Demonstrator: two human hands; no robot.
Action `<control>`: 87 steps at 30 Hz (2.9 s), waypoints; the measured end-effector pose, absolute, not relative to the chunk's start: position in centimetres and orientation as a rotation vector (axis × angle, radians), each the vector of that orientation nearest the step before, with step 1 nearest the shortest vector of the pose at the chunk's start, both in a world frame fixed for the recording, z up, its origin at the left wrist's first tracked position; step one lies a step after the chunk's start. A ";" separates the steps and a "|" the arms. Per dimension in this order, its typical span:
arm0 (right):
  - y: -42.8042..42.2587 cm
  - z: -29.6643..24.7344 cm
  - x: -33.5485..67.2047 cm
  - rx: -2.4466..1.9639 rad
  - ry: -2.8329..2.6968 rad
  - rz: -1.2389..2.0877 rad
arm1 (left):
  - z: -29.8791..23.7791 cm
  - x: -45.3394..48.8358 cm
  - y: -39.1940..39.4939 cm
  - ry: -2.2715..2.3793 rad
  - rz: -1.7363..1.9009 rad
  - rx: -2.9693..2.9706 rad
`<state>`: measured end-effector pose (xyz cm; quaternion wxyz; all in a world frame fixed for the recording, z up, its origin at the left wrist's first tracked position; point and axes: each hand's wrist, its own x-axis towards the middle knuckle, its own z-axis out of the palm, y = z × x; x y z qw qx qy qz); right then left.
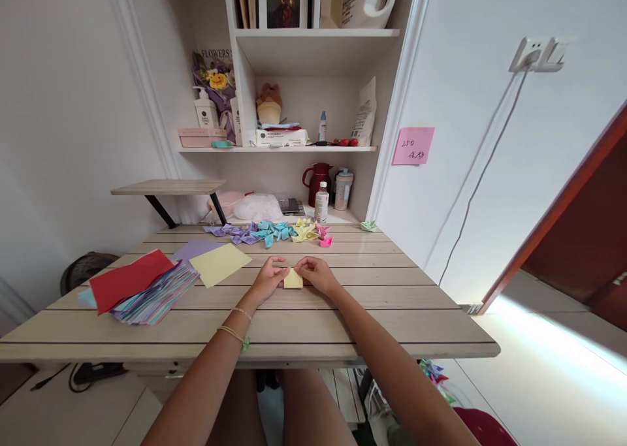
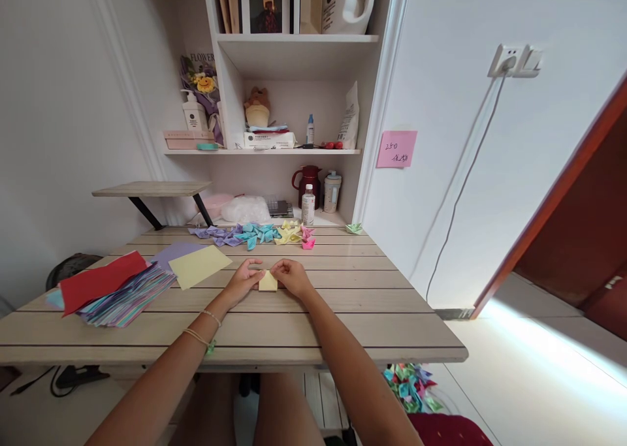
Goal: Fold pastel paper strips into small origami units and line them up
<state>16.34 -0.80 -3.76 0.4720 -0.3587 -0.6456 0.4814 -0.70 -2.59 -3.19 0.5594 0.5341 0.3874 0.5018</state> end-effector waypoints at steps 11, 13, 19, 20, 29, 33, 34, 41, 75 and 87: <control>-0.5 -3.3 16.5 -0.783 -1.451 1.142 | -3.3 -0.7 -2.4 0.918 1.242 1.219; -0.7 -3.0 16.4 -0.709 -1.477 1.219 | -3.2 -0.9 -2.2 0.903 1.265 1.184; -1.3 -2.4 16.7 -0.638 -1.496 1.261 | -2.7 -1.2 -2.4 0.803 1.294 1.015; -1.4 -2.3 16.8 -0.644 -1.494 1.251 | -2.6 -1.3 -2.4 0.787 1.286 1.009; -1.0 -2.5 16.8 -0.776 -1.436 1.169 | -2.7 -0.9 -2.7 0.825 1.315 1.144; -1.0 -2.7 16.5 -0.764 -1.423 1.146 | -2.7 -0.8 -2.6 0.876 1.328 1.198; -1.0 -2.8 16.4 -0.767 -1.417 1.138 | -2.8 -0.8 -2.6 0.885 1.330 1.212; -0.9 -3.1 16.1 -0.864 -1.350 1.043 | -3.1 -0.5 -2.4 0.900 1.322 1.270; -1.6 -2.6 16.4 -0.810 -1.527 1.152 | -3.2 -0.6 -2.2 0.892 1.371 1.269; -1.3 -3.0 16.1 -0.864 -1.402 1.250 | -2.9 -0.6 -2.7 0.917 1.360 1.208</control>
